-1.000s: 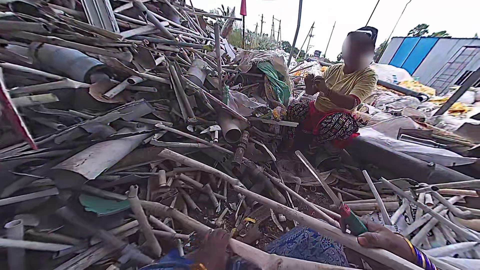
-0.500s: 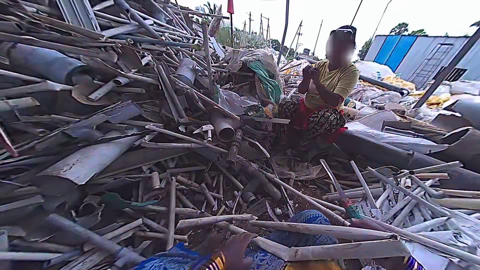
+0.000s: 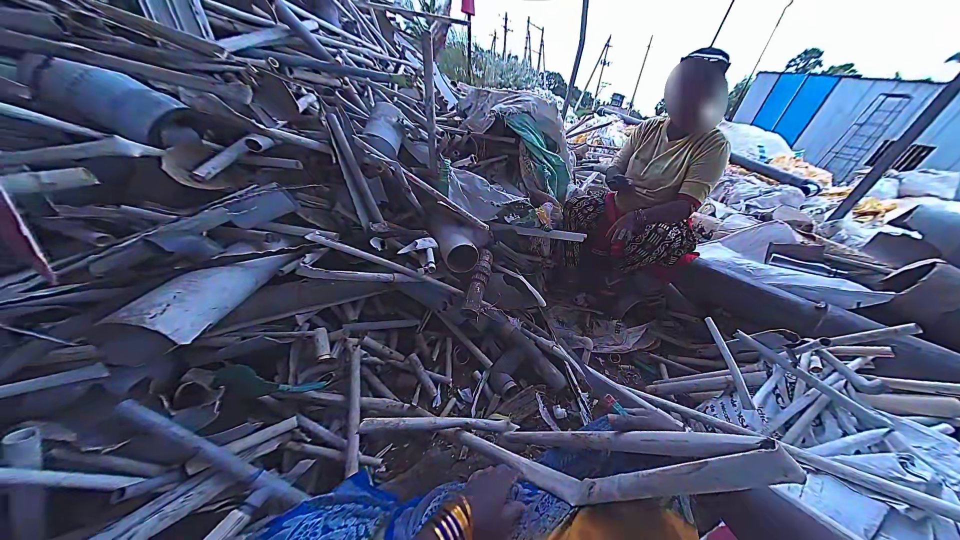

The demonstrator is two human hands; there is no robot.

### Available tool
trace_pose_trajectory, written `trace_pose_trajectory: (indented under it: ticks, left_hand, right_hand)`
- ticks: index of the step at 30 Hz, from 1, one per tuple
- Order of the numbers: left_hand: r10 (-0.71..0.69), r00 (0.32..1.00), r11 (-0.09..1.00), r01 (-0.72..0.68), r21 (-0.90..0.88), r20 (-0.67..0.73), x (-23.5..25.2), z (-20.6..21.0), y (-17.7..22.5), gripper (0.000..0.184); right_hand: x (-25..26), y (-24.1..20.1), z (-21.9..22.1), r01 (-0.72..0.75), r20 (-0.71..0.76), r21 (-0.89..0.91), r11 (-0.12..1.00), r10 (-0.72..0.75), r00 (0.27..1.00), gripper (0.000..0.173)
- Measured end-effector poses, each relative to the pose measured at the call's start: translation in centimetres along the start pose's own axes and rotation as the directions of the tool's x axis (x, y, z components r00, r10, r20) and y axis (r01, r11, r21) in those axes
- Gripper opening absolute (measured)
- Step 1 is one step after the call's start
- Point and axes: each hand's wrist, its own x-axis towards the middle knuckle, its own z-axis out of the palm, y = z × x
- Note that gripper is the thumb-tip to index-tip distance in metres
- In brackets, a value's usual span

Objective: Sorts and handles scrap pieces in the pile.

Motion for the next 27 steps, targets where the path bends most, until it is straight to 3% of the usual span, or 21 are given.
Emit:
trace_pose_trajectory:
  ticks: [2, 4, 6, 8, 10, 12, 16, 19, 22, 23, 25, 27]
  left_hand:
    - [-0.073, 0.997, 0.997, 0.073, -0.038, -0.001, -0.7, -0.9, -0.7, 0.053]
    - [-0.13, 0.991, 0.988, 0.133, -0.081, 0.038, -1.3, -1.7, -1.2, 0.048]
    - [-0.132, 0.985, 0.984, 0.144, -0.105, 0.112, -1.3, -1.9, -1.8, 0.048]
    - [-0.11, 0.978, 0.988, 0.127, -0.085, 0.179, -0.4, -1.2, -2.8, 0.05]
    - [-0.098, 0.962, 0.994, 0.109, -0.029, 0.256, 1.0, -0.5, -3.7, 0.051]
    - [-0.1, 0.946, 0.995, 0.096, 0.03, 0.307, 2.1, 0.2, -3.9, 0.053]
    - [-0.123, 0.95, 0.984, 0.155, -0.093, 0.288, -0.1, -1.1, -0.5, 0.057]
    - [0.065, 0.988, 0.996, -0.055, -0.071, 0.142, 0.9, -0.7, -2.2, 0.066]
    - [-0.076, 0.988, 0.982, 0.098, -0.164, 0.137, -1.1, -2.7, 1.0, 0.059]
    - [-0.096, 0.991, 0.943, 0.119, -0.312, 0.088, -1.1, -2.4, 1.1, 0.056]
    - [-0.108, 0.994, 0.761, 0.062, -0.646, -0.031, 0.5, -0.5, 0.5, 0.047]
    - [-0.036, 0.994, 0.526, -0.072, -0.847, -0.106, 1.5, 0.5, 0.3, 0.062]
  right_hand:
    - [4.1, 3.1, 0.0, 0.058, 0.186, 0.129, 0.99, -0.081, 0.979, 0.015]
    - [6.1, 2.8, 1.2, 0.041, 0.311, 0.068, 0.997, -0.06, 0.949, 0.014]
    - [5.5, 0.6, 3.5, -0.01, 0.287, -0.082, 0.997, 0.033, 0.957, 0.01]
    - [3.5, -2.9, 6.4, -0.115, 0.171, -0.239, 0.964, 0.158, 0.973, 0.009]
    - [4.3, -2.9, 5.9, -0.112, 0.214, -0.227, 0.967, 0.162, 0.963, 0.005]
    - [6.1, -1.7, 3.6, -0.065, 0.304, -0.09, 0.994, 0.09, 0.948, 0.004]
    - [2.7, -3.8, -0.1, 0.114, 0.197, 0.165, 0.98, -0.146, 0.969, 0.009]
    - [1.1, -3.7, -3.8, 0.277, 0.065, 0.344, 0.897, -0.318, 0.946, 0.021]
    - [0.3, -3.4, -7.4, 0.41, 0.028, 0.43, 0.804, -0.465, 0.885, 0.027]
    - [0.1, -3.2, -8.1, 0.428, 0.037, 0.445, 0.787, -0.494, 0.869, 0.027]
    - [-0.1, -3.2, -8.7, 0.445, 0.084, 0.458, 0.77, -0.535, 0.84, 0.026]
    - [0.0, -2.8, -9.3, 0.457, 0.19, 0.485, 0.746, -0.6, 0.777, 0.025]
